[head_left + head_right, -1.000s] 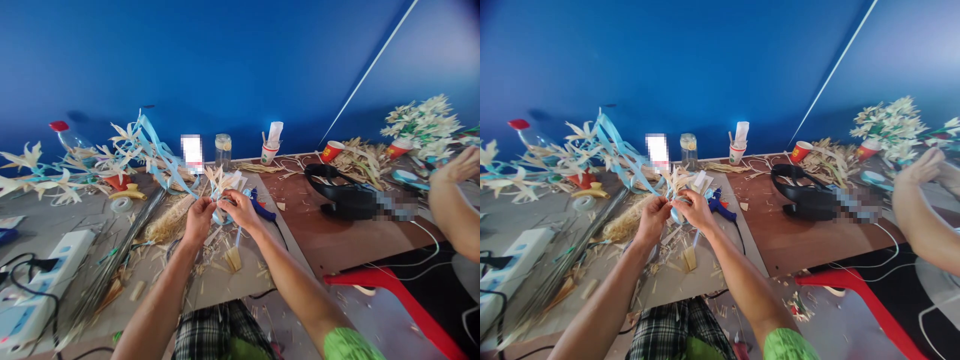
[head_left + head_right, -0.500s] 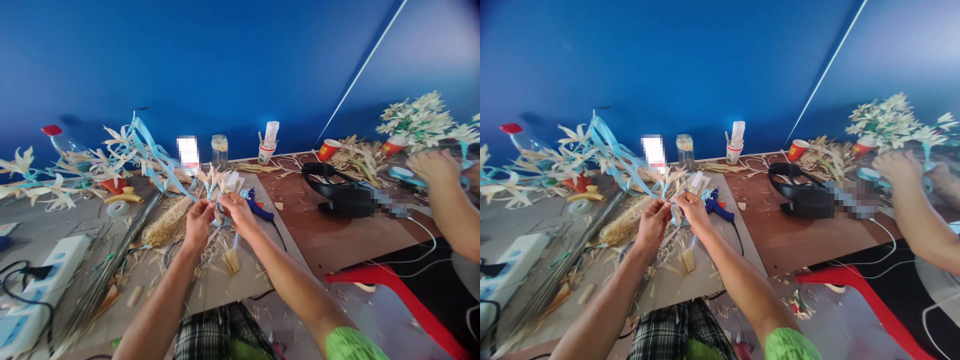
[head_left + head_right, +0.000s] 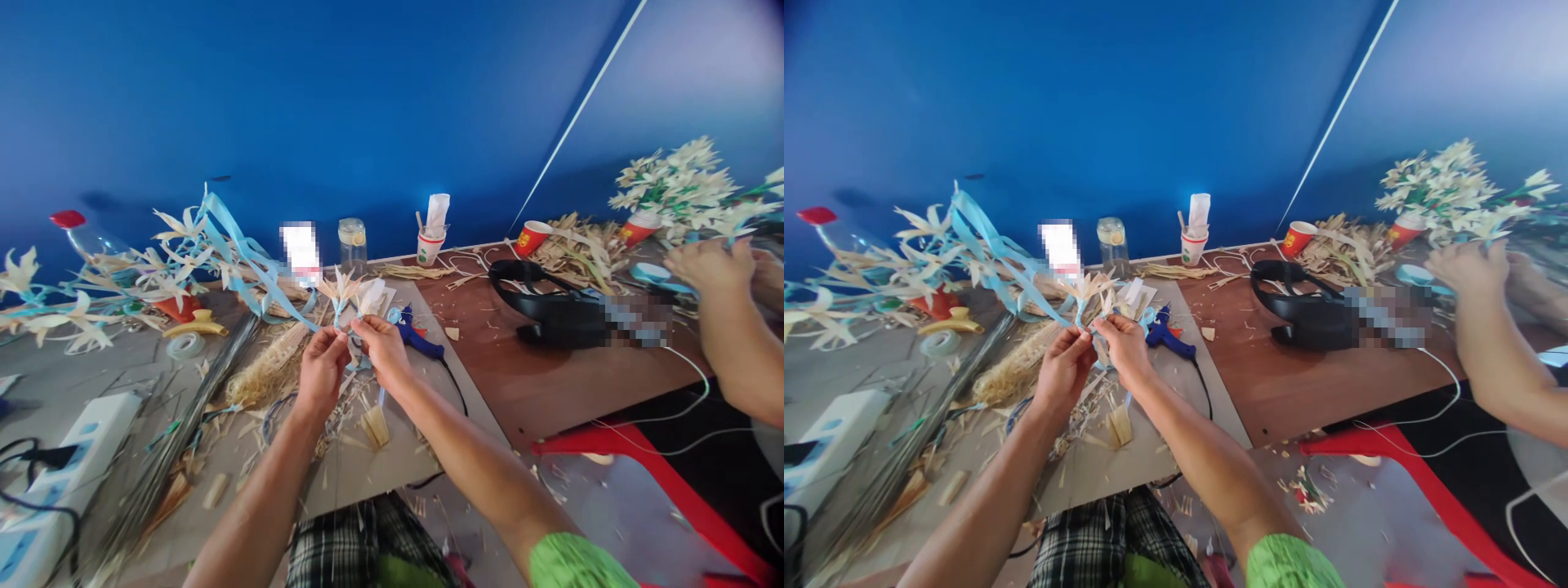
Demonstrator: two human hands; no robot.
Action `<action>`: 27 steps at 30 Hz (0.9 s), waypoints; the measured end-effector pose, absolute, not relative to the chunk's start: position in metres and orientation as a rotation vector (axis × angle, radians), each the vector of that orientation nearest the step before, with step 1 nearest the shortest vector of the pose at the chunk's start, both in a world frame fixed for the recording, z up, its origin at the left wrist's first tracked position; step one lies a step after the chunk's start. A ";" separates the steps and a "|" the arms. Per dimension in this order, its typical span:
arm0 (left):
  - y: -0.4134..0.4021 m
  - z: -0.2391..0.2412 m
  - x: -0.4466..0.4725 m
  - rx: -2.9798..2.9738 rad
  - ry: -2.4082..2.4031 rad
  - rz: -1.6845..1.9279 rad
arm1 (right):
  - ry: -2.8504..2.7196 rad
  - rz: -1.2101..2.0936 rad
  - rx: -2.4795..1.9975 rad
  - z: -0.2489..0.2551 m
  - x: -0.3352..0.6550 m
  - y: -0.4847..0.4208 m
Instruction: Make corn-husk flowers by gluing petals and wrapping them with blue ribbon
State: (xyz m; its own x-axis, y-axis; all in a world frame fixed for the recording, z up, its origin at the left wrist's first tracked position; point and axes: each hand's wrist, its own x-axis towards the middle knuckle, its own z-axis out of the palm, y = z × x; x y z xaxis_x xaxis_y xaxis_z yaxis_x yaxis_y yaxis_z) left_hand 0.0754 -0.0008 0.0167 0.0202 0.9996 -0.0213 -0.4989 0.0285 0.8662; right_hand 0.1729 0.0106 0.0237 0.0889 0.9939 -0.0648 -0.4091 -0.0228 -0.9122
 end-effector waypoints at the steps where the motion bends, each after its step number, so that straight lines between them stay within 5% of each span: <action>1: -0.001 0.018 0.075 0.774 0.793 1.373 | -0.816 1.319 -0.991 0.024 0.173 0.011; 15: 0.000 0.025 0.067 0.564 0.637 1.191 | -0.990 1.150 -1.021 0.027 0.175 0.007; 27: 0.005 0.018 0.069 0.706 0.731 1.291 | -1.562 0.604 -1.118 0.024 0.186 0.000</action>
State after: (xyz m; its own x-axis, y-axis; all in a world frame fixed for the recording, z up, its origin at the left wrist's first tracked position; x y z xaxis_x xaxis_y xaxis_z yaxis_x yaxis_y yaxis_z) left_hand 0.0686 0.0052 0.0184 0.1253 0.9887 -0.0817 -0.5787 0.1398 0.8035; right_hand 0.1861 -0.0001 0.0237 0.0121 0.8864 0.4627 0.3440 0.4308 -0.8343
